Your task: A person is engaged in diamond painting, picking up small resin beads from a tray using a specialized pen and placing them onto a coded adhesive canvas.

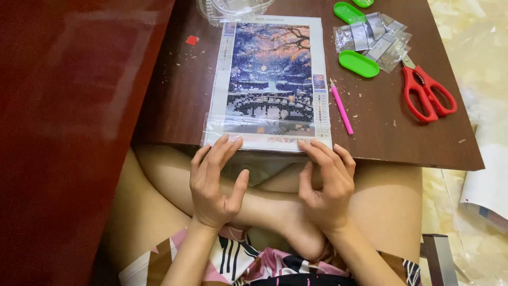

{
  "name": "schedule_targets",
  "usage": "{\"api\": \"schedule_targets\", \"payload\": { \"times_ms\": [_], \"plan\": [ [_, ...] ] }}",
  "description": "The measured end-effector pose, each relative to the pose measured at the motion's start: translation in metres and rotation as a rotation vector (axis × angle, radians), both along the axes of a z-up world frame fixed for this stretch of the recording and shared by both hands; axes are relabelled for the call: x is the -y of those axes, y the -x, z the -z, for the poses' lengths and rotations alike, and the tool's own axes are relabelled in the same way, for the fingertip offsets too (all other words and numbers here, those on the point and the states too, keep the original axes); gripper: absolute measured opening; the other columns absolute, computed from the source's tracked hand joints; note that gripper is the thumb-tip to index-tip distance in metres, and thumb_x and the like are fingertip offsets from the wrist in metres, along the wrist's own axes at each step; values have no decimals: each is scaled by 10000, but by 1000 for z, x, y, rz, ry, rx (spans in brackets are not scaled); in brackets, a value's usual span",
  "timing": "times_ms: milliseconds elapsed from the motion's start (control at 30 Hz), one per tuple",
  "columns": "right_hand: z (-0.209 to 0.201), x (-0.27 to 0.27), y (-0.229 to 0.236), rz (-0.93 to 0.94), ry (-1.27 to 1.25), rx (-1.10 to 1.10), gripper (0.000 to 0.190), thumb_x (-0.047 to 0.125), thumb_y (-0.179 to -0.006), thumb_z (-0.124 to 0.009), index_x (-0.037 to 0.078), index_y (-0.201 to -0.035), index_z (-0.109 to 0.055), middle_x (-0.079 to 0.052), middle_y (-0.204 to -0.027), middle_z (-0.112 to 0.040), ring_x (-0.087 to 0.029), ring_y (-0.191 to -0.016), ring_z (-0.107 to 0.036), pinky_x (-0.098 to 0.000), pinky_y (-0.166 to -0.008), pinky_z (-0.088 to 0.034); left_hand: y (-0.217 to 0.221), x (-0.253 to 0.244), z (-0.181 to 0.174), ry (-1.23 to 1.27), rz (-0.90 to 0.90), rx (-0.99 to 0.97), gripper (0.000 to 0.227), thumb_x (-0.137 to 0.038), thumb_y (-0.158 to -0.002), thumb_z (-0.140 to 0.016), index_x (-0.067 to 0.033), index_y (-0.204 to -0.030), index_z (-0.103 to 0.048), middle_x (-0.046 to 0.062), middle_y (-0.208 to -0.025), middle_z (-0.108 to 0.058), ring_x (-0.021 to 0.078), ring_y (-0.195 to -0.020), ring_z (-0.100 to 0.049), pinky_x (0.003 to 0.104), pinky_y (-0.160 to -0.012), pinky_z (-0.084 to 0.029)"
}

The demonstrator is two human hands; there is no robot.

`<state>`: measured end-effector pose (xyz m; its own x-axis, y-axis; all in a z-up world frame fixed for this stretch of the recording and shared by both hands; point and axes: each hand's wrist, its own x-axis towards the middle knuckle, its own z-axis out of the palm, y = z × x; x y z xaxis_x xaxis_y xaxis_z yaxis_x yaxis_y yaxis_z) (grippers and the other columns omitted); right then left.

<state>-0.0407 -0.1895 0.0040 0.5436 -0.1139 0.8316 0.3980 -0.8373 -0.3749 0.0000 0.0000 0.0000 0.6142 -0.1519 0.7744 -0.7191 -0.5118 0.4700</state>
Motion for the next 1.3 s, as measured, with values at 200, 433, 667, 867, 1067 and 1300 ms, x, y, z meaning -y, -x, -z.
{"api": "schedule_targets", "payload": {
  "times_ms": [200,433,667,867,1067,1300],
  "plan": [
    [-1,0,-1,-14,-14,6,381,-124,-798,-622,56,-1126,-695,-26,-1102,-755,-233,-1061,-708,-373,-1064,-383,1,0,0,0,2,-12,434,-226,-883,-650,-40,-1269,-587,66,-1213,-718,296,-1226,-623,449,-1124,-353],
    [-3,-1,-1,-15,-33,-5,371,-123,-808,-621,63,-1121,-694,-22,-1103,-755,-227,-1066,-706,-369,-1061,-388,0,0,0,-9,-12,-18,428,-227,-886,-652,-44,-1267,-587,62,-1211,-719,290,-1224,-624,453,-1123,-355],
    [-6,1,-1,-24,-44,29,364,-156,-806,-613,74,-1068,-718,0,-1027,-765,-219,-983,-728,-366,-1037,-399,0,0,0,-3,-18,19,402,-208,-872,-673,-49,-1234,-601,48,-1178,-730,274,-1178,-649,425,-1084,-378],
    [-3,1,0,-7,-31,70,346,-163,-796,-617,85,-1006,-736,22,-965,-767,-193,-915,-732,-372,-1030,-393,2,-3,-1,29,-4,37,420,-274,-866,-665,-41,-1211,-612,62,-1159,-735,286,-1154,-665,426,-1062,-390],
    [-4,2,0,-17,-41,80,341,-164,-792,-618,76,-1000,-741,11,-949,-766,-203,-898,-732,-382,-1018,-398,2,-2,0,41,2,44,407,-272,-864,-659,-37,-1195,-618,69,-1157,-734,292,-1146,-667,424,-1045,-395],
    [-6,0,0,-11,-61,83,346,-174,-802,-606,81,-994,-739,16,-946,-765,-190,-901,-729,-363,-1011,-393,2,-2,-1,50,4,35,396,-250,-862,-660,-31,-1190,-624,74,-1149,-739,292,-1146,-669,425,-1053,-388]
  ]
}}
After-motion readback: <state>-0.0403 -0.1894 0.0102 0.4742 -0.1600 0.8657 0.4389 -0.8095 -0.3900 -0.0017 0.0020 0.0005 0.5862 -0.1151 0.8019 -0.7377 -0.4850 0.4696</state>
